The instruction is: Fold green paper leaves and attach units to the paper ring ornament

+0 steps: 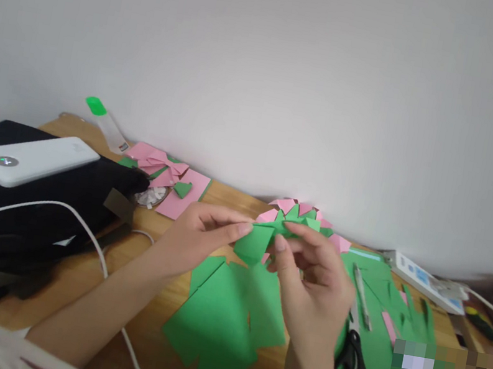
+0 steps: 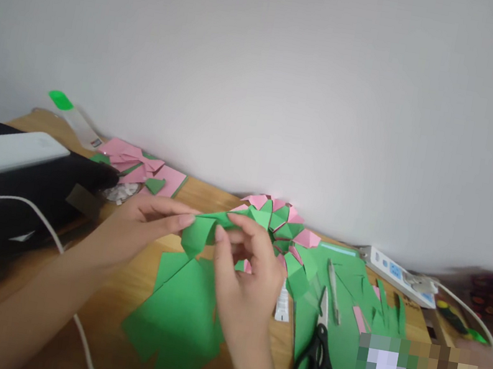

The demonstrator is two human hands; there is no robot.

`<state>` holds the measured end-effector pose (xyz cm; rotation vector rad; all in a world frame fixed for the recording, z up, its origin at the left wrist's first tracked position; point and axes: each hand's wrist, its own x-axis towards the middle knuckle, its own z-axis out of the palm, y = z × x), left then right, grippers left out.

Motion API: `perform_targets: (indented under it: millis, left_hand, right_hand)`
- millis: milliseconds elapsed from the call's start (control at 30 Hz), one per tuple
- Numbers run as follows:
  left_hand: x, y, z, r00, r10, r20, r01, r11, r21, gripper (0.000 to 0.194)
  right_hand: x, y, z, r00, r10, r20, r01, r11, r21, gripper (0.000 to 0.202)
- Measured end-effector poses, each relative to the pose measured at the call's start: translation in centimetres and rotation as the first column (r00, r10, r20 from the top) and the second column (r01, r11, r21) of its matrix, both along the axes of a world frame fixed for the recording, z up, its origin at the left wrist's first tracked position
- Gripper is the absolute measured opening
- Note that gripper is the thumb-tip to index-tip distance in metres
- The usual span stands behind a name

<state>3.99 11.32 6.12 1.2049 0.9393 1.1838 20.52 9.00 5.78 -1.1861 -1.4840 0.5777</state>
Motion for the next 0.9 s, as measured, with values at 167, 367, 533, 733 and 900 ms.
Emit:
perform_targets:
  millis: [167, 367, 533, 733, 900]
  left_hand:
    - [-0.4, 0.1, -0.1, 0.999, 0.036, -0.017, -0.036, 0.998, -0.052, 0.01]
    - [-0.3, 0.1, 0.2, 0.992, -0.02, -0.124, 0.015, 0.999, -0.039, 0.018]
    - [-0.1, 0.1, 0.1, 0.989, -0.038, -0.143, 0.03, 0.998, -0.058, 0.023]
    - [-0.2, -0.1, 0.0, 0.986, -0.037, -0.165, 0.025, 0.997, -0.078, 0.026]
    - [0.0, -0.3, -0.1, 0.975, -0.035, -0.221, 0.031, 0.999, -0.024, 0.021]
  right_hand:
    - [0.7, 0.2, 0.6, 0.925, -0.352, 0.145, 0.292, 0.9, 0.323, 0.016]
    - [2.2, 1.0, 0.7, 0.996, 0.086, 0.02, -0.08, 0.973, -0.214, 0.013]
    - [1.7, 0.9, 0.7, 0.991, 0.134, -0.024, -0.135, 0.955, -0.265, 0.012]
    - [1.5, 0.9, 0.9, 0.984, 0.171, -0.058, -0.18, 0.944, -0.275, 0.011]
    - [1.4, 0.9, 0.9, 0.973, 0.226, -0.041, -0.228, 0.932, -0.28, 0.012]
